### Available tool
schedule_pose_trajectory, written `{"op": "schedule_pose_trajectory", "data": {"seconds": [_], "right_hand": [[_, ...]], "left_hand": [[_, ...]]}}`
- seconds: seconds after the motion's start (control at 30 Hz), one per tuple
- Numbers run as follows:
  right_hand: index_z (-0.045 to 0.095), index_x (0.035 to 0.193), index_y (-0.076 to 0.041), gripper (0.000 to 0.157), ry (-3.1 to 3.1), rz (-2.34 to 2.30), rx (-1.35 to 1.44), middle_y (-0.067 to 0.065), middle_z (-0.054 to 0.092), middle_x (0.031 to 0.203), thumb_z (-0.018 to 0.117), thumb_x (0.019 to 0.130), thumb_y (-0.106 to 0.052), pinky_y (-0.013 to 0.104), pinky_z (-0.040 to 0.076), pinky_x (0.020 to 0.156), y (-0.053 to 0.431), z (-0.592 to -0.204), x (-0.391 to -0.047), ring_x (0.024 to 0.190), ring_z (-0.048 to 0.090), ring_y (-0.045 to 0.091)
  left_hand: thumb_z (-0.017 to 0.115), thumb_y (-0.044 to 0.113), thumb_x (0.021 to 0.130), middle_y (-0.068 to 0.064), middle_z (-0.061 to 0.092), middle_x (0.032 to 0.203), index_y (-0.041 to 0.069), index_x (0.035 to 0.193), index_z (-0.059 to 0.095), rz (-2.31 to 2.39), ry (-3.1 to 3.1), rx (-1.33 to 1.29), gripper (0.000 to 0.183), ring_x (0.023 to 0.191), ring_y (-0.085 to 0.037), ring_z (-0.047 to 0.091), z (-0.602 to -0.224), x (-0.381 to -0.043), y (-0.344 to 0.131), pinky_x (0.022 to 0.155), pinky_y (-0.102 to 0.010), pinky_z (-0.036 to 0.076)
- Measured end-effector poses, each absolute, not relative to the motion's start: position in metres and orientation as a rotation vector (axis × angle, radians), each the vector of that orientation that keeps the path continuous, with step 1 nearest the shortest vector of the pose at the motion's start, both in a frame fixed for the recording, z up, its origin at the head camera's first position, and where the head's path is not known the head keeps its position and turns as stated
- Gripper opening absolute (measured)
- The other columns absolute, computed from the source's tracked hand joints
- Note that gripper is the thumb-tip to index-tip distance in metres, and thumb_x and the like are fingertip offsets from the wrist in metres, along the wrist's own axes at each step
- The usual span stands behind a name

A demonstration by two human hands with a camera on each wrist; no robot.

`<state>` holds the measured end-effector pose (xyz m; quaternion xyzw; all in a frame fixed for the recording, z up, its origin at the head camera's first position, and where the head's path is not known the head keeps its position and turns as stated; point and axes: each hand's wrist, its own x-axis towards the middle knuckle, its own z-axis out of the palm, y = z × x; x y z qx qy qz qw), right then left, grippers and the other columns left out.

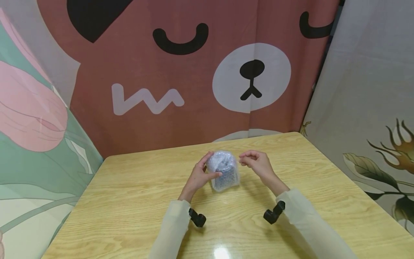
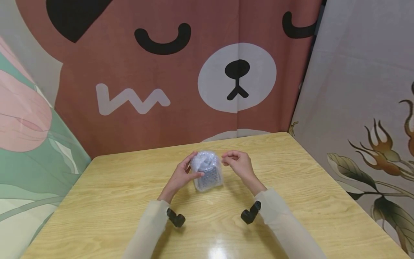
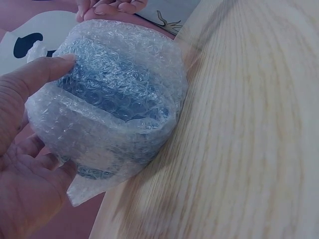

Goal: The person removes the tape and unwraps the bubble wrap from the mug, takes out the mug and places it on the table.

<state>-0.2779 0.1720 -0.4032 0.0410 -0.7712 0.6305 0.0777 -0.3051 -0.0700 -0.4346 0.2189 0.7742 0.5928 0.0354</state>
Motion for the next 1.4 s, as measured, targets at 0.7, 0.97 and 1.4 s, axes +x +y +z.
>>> {"op": "schedule_pose_trajectory", "data": {"seconds": [0.7, 0.97, 1.4], "right_hand": [[0.067, 0.116, 0.001, 0.028, -2.242, 1.667, 0.346, 0.015, 0.068, 0.109, 0.069, 0.092, -0.014, 0.023, 0.052, 0.077, 0.158, -0.415, -0.28, 0.098, 0.063, 0.023], [0.051, 0.137, 0.0, 0.052, -2.29, 1.591, 0.502, 0.018, 0.052, 0.138, 0.07, 0.091, -0.015, 0.05, 0.047, 0.094, 0.154, -0.427, -0.283, 0.128, 0.047, 0.034], [0.036, 0.149, -0.004, 0.081, -2.447, 1.494, 0.573, 0.012, 0.034, 0.152, 0.077, 0.085, -0.032, 0.051, 0.041, 0.101, 0.146, -0.435, -0.283, 0.135, 0.037, 0.032]], "left_hand": [[0.074, 0.016, 0.088, -0.003, 0.015, 0.16, 0.007, 0.154, 0.024, 1.901, 2.35, 0.673, 0.083, 0.145, -0.02, 0.01, -0.433, -0.3, -0.067, 0.114, -0.045, 0.019], [0.067, 0.015, 0.093, -0.008, 0.015, 0.159, 0.003, 0.153, 0.024, 1.948, 2.35, 0.717, 0.074, 0.145, -0.024, 0.011, -0.429, -0.297, -0.065, 0.114, -0.045, 0.017], [0.059, 0.004, 0.095, -0.024, 0.019, 0.154, -0.015, 0.145, 0.023, 2.075, 2.293, 0.713, 0.064, 0.143, -0.034, 0.014, -0.401, -0.269, -0.06, 0.114, -0.046, 0.017]]}}
